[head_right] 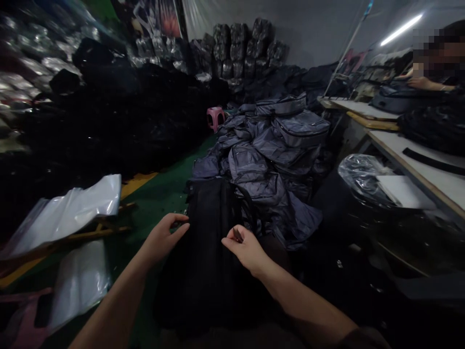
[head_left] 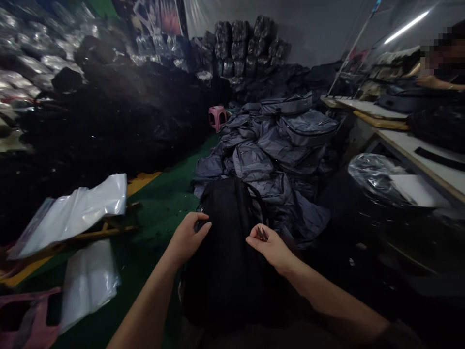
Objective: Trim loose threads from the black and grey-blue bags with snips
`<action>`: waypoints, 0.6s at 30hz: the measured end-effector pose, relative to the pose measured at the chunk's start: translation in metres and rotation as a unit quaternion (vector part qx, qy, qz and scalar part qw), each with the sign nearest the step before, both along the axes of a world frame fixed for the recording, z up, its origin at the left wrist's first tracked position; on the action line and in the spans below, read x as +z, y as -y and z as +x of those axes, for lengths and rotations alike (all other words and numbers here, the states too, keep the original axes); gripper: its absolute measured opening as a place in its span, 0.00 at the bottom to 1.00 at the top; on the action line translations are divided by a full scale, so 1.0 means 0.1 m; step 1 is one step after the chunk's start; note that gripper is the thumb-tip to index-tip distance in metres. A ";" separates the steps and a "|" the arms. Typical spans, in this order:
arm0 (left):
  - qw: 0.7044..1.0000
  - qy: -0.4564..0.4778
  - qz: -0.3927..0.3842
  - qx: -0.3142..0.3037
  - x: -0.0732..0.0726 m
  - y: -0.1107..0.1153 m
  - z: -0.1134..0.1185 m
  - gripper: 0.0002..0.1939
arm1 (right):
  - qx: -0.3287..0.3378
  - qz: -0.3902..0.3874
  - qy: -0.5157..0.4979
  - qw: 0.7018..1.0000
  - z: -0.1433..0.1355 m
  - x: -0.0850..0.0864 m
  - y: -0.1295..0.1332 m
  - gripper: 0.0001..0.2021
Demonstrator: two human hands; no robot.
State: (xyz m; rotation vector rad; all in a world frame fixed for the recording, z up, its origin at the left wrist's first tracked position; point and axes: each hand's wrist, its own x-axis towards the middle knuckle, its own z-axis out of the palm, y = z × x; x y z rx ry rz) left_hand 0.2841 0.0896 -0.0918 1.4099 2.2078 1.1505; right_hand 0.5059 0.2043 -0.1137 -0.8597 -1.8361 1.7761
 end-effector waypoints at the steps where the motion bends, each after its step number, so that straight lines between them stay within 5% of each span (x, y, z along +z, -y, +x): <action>1: 0.999 -0.027 0.016 -0.029 0.06 -0.05 0.05 0.12 | 0.009 -0.001 -0.001 1.000 0.00 0.01 0.03 0.13; 7: 0.974 -0.130 0.039 -0.179 0.27 -0.38 0.22 0.11 | 0.088 0.001 -0.007 0.996 -0.01 0.10 0.19 0.11; 18: 0.920 -0.316 -0.066 -0.222 0.31 -0.73 -0.15 0.18 | 0.212 0.072 0.000 0.975 -0.02 0.29 0.30 0.10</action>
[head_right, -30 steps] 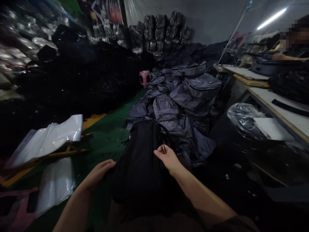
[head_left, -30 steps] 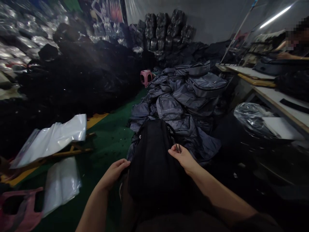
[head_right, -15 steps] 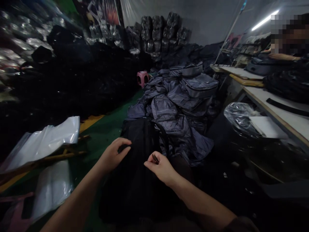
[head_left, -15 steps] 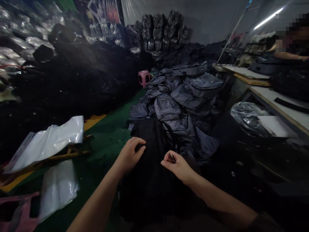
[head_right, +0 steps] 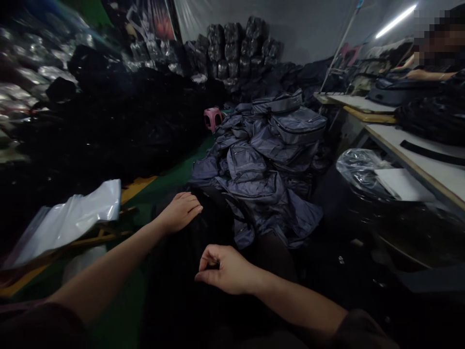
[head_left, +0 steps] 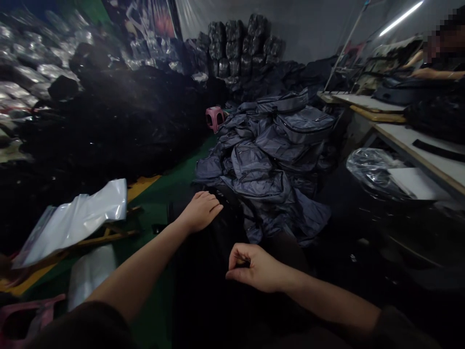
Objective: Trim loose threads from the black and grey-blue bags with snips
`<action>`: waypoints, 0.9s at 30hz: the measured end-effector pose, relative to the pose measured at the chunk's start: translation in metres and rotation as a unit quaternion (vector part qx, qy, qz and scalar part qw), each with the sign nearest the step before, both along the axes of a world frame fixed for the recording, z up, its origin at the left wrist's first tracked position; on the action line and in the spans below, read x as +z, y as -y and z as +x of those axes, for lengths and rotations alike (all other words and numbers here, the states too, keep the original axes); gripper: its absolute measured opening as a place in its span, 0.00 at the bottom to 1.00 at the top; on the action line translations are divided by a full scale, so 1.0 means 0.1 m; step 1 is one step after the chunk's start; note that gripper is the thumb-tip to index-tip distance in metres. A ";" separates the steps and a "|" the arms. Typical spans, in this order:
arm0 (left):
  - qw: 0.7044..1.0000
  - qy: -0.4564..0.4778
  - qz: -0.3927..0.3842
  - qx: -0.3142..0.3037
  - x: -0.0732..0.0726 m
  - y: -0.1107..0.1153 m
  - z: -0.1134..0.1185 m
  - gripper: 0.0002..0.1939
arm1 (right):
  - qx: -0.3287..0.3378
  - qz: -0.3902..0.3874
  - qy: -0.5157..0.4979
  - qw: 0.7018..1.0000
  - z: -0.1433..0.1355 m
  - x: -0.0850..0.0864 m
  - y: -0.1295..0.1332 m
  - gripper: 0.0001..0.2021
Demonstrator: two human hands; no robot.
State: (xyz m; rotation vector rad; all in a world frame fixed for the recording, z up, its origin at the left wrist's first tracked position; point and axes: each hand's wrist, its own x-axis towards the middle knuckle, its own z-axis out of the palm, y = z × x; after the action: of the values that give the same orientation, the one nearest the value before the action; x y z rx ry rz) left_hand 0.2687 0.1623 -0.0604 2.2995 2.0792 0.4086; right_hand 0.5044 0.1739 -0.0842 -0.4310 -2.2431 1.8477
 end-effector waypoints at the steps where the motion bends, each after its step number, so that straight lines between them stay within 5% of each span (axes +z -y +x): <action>1: 1.000 -0.008 -0.005 0.003 0.00 0.00 -0.04 0.19 | 0.003 -0.007 -0.002 1.000 -0.01 0.02 -0.03 0.10; 5: 0.999 -0.023 -0.027 0.035 -0.03 0.06 -0.18 0.22 | -0.010 -0.021 -0.017 1.000 -0.07 0.09 -0.25 0.11; 9: 0.994 -0.026 -0.027 0.099 -0.05 0.12 -0.32 0.24 | -0.009 0.059 -0.022 0.998 -0.23 0.20 -0.56 0.09; 17: 0.984 0.014 -0.035 0.173 0.10 0.29 -0.34 0.26 | 0.021 0.304 -0.061 0.950 -0.47 0.83 -1.10 0.08; 23: 0.973 0.097 -0.073 0.198 0.40 0.50 0.01 0.22 | 0.110 0.479 -0.081 0.867 -0.31 1.35 -1.24 0.09; 27: 0.970 0.191 -0.128 0.080 0.77 0.49 0.31 0.17 | 0.117 0.533 -0.121 0.829 -0.21 1.70 -1.08 0.08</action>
State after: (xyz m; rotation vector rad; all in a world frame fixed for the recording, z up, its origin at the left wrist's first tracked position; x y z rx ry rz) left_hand 0.2997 0.1130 0.0167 1.7553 1.9910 0.5050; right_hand 0.4836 0.2822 0.0853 0.2763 -2.7352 0.4042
